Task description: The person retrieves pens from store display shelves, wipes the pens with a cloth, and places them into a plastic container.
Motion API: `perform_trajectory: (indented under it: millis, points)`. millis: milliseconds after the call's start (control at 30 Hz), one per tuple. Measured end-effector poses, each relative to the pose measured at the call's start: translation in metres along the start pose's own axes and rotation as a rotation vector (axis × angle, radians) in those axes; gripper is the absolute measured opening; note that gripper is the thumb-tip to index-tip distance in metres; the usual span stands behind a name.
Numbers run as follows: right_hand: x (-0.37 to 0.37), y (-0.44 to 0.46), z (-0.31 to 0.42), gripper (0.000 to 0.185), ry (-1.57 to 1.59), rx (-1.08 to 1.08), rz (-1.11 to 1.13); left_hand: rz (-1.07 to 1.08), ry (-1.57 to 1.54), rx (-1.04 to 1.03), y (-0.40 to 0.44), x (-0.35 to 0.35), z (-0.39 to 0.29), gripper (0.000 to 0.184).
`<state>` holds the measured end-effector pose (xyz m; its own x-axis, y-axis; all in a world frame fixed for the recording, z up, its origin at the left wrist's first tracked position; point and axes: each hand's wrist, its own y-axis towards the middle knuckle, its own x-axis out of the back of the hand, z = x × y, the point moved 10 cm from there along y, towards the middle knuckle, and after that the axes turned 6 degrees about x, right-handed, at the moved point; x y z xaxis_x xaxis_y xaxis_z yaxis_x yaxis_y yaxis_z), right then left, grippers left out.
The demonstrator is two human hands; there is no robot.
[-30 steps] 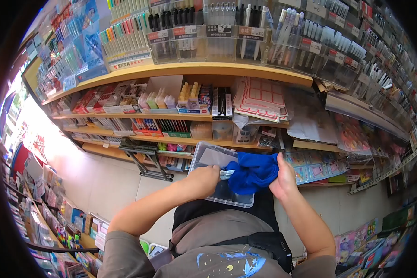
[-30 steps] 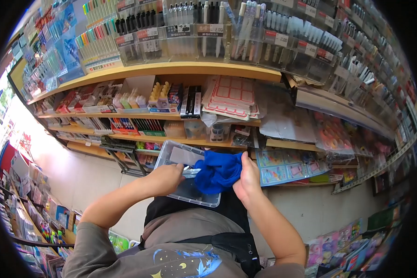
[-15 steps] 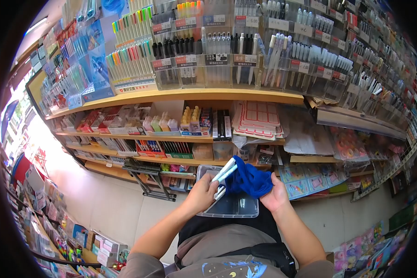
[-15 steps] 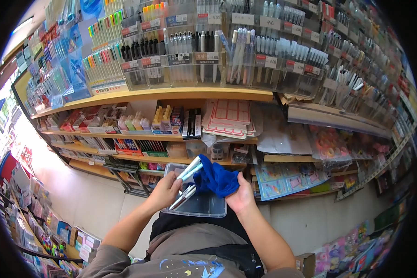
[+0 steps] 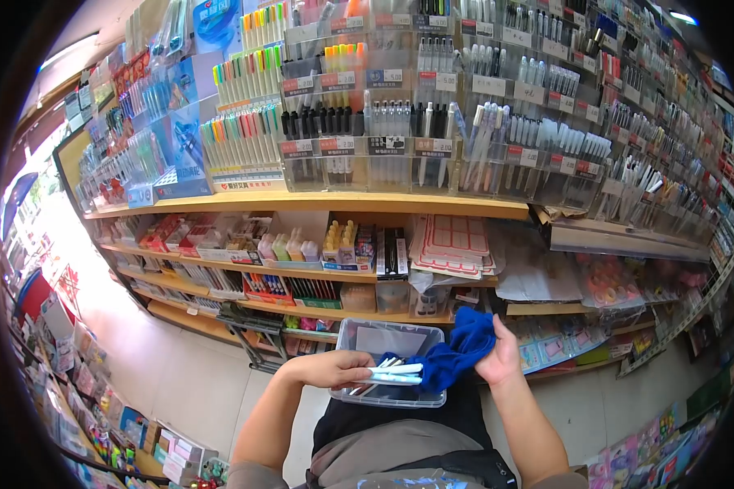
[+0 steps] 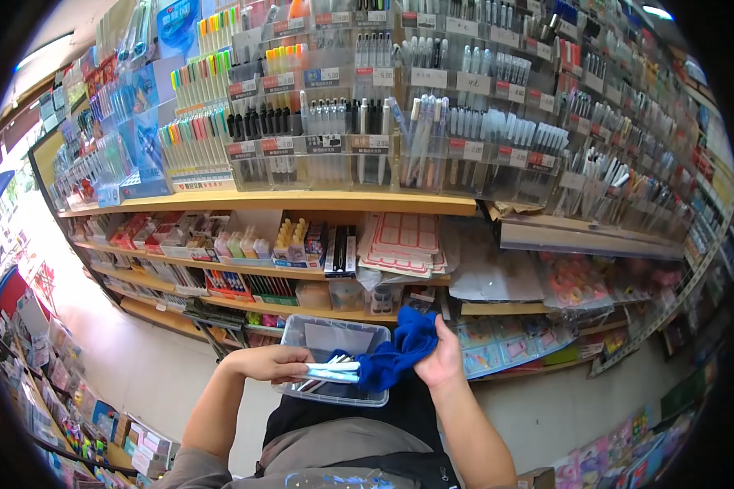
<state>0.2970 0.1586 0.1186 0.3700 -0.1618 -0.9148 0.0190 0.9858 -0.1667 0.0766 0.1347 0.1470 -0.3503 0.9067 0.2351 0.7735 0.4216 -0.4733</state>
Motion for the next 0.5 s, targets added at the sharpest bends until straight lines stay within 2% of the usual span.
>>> perform_trajectory:
  millis: [100,133,167,267,400,433,500]
  points:
    - [0.015,-0.002,-0.025,0.041,0.046,-0.094,-0.037,-0.137,0.232,0.046,-0.005,0.011,-0.003,0.028]
    - [0.03,-0.004,-0.04,0.041,-0.001,-0.108,-0.133,-0.183,0.295,0.069,-0.007,0.015,-0.003,0.029]
    - [0.039,-0.006,-0.058,0.042,-0.043,-0.161,-0.138,-0.259,0.441,0.003,-0.01,0.019,-0.012,0.028]
    - [0.037,-0.014,-0.08,0.043,-0.186,-0.255,-0.079,-0.382,0.688,0.017,-0.023,0.027,-0.024,0.027]
    - [0.046,-0.012,-0.084,0.042,-0.185,-0.264,-0.081,-0.493,0.508,-0.052,-0.044,0.043,-0.04,0.028]
    - [0.052,-0.012,-0.087,0.041,-0.183,-0.272,-0.103,-0.548,0.438,-0.121,-0.046,0.05,-0.038,0.026]
    - [0.061,-0.013,-0.098,0.04,-0.178,-0.29,-0.144,-0.576,0.076,-0.071,-0.041,0.057,-0.034,0.025]
